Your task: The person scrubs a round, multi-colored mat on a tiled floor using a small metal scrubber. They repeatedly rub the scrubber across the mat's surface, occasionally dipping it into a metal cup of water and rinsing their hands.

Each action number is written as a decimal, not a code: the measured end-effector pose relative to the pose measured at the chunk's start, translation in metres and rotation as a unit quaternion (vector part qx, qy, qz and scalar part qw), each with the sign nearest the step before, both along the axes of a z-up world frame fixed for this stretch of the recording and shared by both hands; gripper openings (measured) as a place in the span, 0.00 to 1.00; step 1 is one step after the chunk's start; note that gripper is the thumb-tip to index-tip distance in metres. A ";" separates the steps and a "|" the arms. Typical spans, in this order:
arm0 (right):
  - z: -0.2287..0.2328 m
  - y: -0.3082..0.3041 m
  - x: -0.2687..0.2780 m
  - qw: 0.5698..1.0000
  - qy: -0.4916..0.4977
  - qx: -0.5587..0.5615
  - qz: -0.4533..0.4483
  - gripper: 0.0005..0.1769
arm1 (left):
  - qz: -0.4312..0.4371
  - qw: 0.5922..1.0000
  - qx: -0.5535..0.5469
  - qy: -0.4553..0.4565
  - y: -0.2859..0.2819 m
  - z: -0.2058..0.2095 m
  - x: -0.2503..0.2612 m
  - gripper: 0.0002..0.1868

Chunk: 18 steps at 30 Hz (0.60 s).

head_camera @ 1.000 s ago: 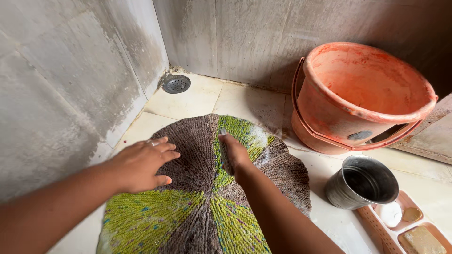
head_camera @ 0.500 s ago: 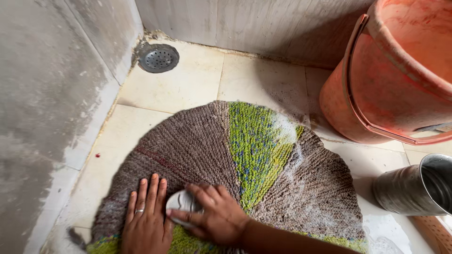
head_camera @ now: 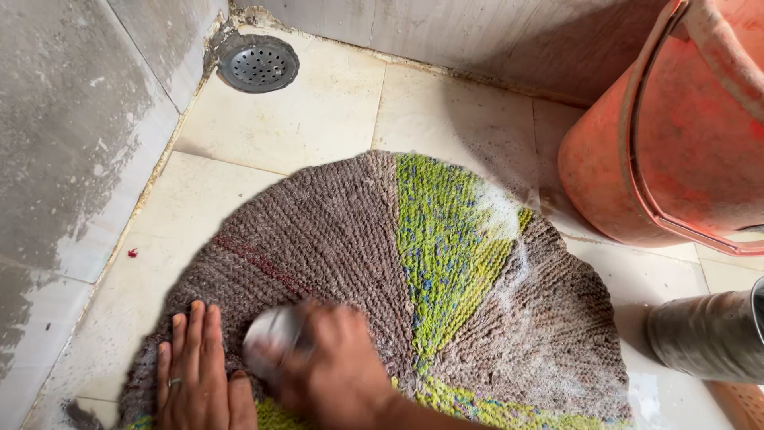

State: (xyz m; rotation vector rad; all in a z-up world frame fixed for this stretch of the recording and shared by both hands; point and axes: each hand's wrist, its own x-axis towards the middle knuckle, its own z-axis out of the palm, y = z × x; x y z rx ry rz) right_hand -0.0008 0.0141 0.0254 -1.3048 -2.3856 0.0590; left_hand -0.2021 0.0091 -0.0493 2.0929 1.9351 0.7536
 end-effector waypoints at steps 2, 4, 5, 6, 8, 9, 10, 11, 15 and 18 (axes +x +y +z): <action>0.003 -0.007 -0.008 0.995 0.022 -0.095 -0.002 0.23 | -0.035 0.999 0.009 0.031 -0.004 0.001 -0.006 0.41; 0.003 0.039 0.031 0.957 0.049 -0.274 -0.083 0.26 | -0.057 0.997 0.019 0.052 -0.004 0.004 -0.011 0.41; 0.007 0.063 0.055 0.942 0.016 -0.289 -0.169 0.22 | -0.061 0.996 0.022 0.054 -0.006 0.005 -0.009 0.41; 0.015 0.086 0.083 0.980 -0.132 -0.070 -0.134 0.24 | -0.066 0.996 0.026 0.057 -0.008 0.006 -0.007 0.41; 0.026 0.114 0.108 0.961 -0.164 -0.055 -0.218 0.26 | -0.090 0.994 0.025 0.063 -0.002 0.009 -0.006 0.38; 0.027 0.115 0.111 0.964 -0.154 0.006 -0.215 0.25 | -0.101 0.993 0.020 0.064 -0.004 0.011 -0.003 0.37; 0.024 0.114 0.104 0.954 -0.114 -0.062 -0.270 0.26 | -0.086 0.995 0.014 0.048 -0.006 0.012 -0.001 0.36; 0.020 0.113 0.088 0.934 -0.075 -0.129 -0.323 0.26 | -0.072 0.997 0.007 0.031 -0.006 0.014 0.001 0.34; -0.002 0.043 -0.020 0.984 0.074 -0.056 -0.155 0.18 | 0.033 0.994 -0.027 -0.104 -0.011 0.027 0.000 0.27; 0.000 -0.003 -0.074 0.971 -0.191 0.001 0.145 0.27 | 0.080 0.966 0.059 -0.239 -0.031 0.041 0.002 0.30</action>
